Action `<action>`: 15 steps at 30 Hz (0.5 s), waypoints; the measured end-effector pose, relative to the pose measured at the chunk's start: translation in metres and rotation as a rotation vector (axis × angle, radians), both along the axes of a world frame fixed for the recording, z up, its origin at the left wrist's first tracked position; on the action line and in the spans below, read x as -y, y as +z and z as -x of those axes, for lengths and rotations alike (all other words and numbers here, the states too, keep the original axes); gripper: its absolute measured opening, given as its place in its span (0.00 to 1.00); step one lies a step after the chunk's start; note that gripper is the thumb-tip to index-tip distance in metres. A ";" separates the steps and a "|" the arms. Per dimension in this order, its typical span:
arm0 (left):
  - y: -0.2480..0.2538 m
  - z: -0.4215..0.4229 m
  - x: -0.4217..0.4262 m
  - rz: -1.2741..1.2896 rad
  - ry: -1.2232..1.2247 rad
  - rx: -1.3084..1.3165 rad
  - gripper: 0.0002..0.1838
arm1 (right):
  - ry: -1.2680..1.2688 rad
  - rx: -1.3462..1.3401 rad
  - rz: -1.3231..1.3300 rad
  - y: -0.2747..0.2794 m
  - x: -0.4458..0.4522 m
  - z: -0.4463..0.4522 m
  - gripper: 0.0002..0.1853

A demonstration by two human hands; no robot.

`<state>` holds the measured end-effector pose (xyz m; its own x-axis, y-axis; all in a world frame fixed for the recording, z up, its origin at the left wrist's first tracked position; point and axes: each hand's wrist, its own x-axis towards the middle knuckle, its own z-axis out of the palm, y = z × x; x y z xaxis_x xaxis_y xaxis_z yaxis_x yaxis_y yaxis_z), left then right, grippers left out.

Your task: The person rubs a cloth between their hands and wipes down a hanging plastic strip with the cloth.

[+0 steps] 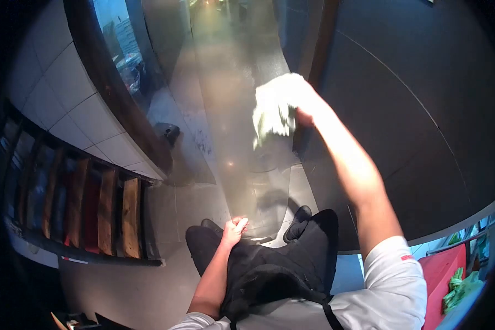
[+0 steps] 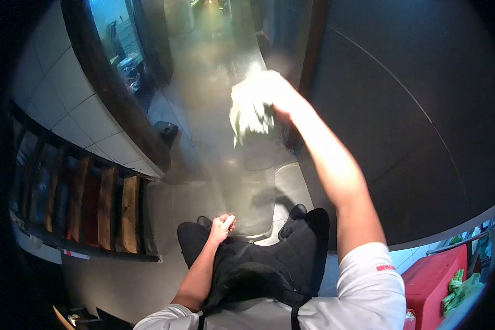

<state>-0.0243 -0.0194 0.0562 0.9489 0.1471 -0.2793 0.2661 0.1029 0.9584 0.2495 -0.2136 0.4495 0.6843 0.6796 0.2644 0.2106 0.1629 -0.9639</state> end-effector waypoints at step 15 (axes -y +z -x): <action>-0.008 -0.004 -0.010 0.035 0.101 0.049 0.12 | 0.047 -0.179 0.195 -0.225 0.030 0.097 0.08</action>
<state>-0.0201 -0.0092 0.0480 0.9424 0.2331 -0.2399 0.2060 0.1606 0.9653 0.1528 -0.2435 0.2244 0.6747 0.7381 0.0030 0.0302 -0.0236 -0.9993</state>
